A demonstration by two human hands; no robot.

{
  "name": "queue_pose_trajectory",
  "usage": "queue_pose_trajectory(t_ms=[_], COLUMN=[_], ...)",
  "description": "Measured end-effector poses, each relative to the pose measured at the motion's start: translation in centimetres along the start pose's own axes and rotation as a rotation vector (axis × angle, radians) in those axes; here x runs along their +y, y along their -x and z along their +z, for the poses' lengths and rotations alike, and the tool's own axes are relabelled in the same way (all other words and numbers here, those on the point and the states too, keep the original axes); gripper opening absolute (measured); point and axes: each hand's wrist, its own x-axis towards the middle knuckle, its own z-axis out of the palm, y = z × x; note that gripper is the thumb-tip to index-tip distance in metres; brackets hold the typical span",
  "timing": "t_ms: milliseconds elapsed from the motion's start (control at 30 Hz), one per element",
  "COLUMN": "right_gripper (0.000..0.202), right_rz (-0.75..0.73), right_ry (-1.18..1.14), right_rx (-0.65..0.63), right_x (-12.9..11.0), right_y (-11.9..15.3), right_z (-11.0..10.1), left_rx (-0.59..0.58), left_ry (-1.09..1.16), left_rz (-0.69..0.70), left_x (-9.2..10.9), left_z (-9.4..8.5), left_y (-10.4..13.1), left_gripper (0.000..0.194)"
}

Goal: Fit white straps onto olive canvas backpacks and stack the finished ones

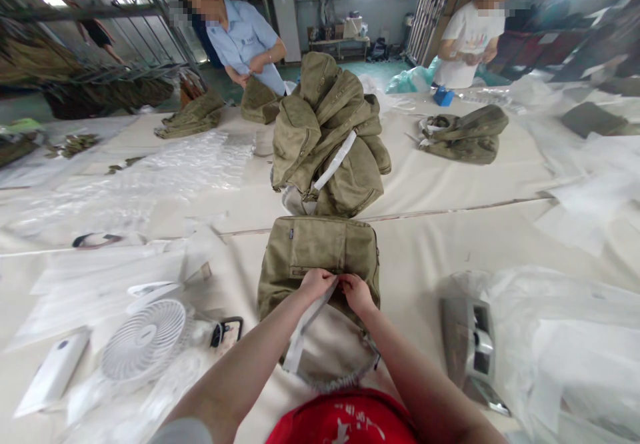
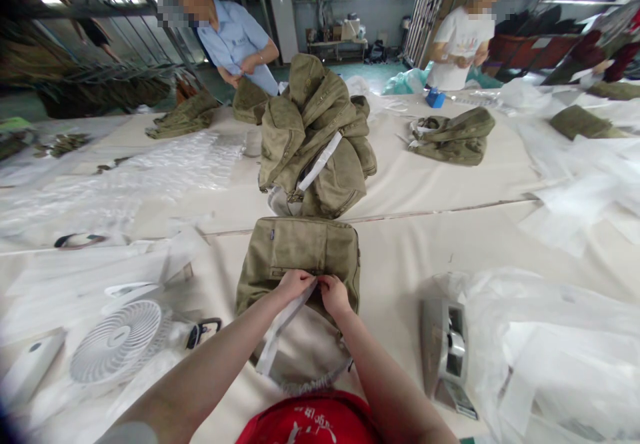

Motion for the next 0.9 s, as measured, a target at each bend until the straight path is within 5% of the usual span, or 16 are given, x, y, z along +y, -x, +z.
queue_pose_trajectory(t_ms=[133,267,500,700,800,900], right_gripper=[0.019,0.040,0.040,0.037,0.033,0.030], right_rz=[0.265,0.434,0.430,0.416,0.421,0.450], right_ry=[-0.108,-0.233,-0.503,-0.559,-0.577,-0.615], right_rx=[0.056,-0.074,-0.147,-0.068,-0.026,-0.007], right_x=[-0.4,-1.2,-0.7,0.3,0.2,-0.2], right_y=[0.5,0.3,0.0,0.1,-0.2,-0.4], right_z=[0.3,0.9,1.8,2.7,3.1,3.1], left_rx=[-0.003,0.017,0.093,0.014,0.138,0.278], left_ry=[0.008,0.014,-0.069,-0.069,-0.170,-0.421], left_rz=[-0.029,-0.056,-0.075,-0.117,-0.115,0.090], left_x=[-0.2,0.1,0.1,0.2,0.9,1.0], left_z=[0.1,0.2,-0.5,-1.3,-0.3,1.7], left_y=[-0.2,-0.2,1.3,1.8,2.5,3.7], left_gripper=[0.034,0.033,0.032,0.028,0.025,0.028])
